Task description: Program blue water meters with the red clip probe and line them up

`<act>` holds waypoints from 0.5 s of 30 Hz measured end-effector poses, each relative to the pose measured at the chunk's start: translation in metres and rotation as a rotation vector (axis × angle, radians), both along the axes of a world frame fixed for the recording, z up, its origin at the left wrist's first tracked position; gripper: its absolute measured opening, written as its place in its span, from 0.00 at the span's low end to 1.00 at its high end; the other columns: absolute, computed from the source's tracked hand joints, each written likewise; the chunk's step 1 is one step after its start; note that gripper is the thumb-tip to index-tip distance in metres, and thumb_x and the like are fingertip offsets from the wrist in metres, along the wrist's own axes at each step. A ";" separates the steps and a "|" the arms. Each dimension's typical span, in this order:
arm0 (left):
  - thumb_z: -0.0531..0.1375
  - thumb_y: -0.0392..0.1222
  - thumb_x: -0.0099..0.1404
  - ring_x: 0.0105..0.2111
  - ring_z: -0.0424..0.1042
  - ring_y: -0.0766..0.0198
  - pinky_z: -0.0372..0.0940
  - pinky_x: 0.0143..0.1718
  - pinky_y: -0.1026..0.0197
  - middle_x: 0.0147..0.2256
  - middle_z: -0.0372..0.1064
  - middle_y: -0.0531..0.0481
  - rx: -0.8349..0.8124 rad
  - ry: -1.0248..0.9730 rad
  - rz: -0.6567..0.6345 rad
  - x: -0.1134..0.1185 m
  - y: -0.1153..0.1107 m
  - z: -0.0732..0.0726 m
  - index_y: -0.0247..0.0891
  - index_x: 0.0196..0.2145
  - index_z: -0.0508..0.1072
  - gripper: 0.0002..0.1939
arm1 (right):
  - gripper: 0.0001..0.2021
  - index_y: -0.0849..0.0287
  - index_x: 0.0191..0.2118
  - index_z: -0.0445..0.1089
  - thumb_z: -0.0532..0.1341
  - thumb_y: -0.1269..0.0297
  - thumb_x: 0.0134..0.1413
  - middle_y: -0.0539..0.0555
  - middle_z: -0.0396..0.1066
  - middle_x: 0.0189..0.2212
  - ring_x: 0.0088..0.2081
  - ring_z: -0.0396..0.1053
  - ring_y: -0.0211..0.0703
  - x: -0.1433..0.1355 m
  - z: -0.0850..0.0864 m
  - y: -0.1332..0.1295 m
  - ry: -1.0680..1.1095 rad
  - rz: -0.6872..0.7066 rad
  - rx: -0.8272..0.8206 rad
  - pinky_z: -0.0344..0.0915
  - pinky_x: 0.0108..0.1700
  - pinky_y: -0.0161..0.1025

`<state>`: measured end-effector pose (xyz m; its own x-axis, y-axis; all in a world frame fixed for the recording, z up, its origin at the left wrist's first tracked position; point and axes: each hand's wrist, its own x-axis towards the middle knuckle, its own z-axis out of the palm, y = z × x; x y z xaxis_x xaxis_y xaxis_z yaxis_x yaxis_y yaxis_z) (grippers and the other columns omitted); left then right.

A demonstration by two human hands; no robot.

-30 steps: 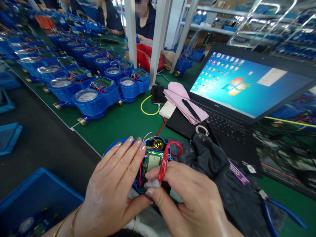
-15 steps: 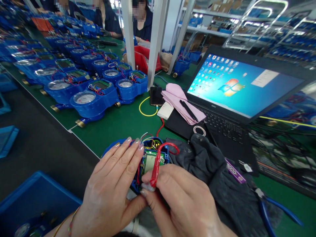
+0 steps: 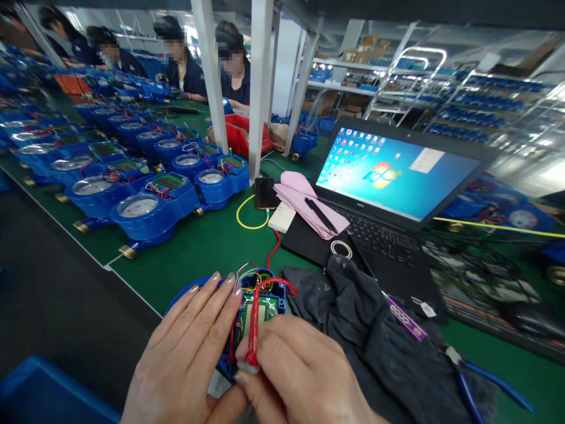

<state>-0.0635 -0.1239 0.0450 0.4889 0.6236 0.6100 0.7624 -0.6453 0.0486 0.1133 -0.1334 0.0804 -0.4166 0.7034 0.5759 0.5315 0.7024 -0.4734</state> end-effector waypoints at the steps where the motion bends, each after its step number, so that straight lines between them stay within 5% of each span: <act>1: 0.58 0.52 0.57 0.57 0.60 0.49 0.49 0.60 0.52 0.56 0.63 0.38 0.016 0.004 -0.002 -0.001 0.001 -0.001 0.25 0.54 0.66 0.33 | 0.03 0.62 0.35 0.67 0.58 0.74 0.58 0.53 0.71 0.28 0.29 0.71 0.36 0.000 -0.001 0.001 0.006 0.009 0.005 0.70 0.33 0.29; 15: 0.56 0.57 0.58 0.55 0.63 0.51 0.52 0.58 0.54 0.54 0.66 0.39 0.106 0.043 -0.002 -0.004 0.004 -0.005 0.27 0.52 0.68 0.33 | 0.05 0.61 0.35 0.67 0.56 0.76 0.55 0.52 0.70 0.26 0.26 0.69 0.37 0.002 -0.006 0.005 0.003 0.060 0.015 0.69 0.29 0.30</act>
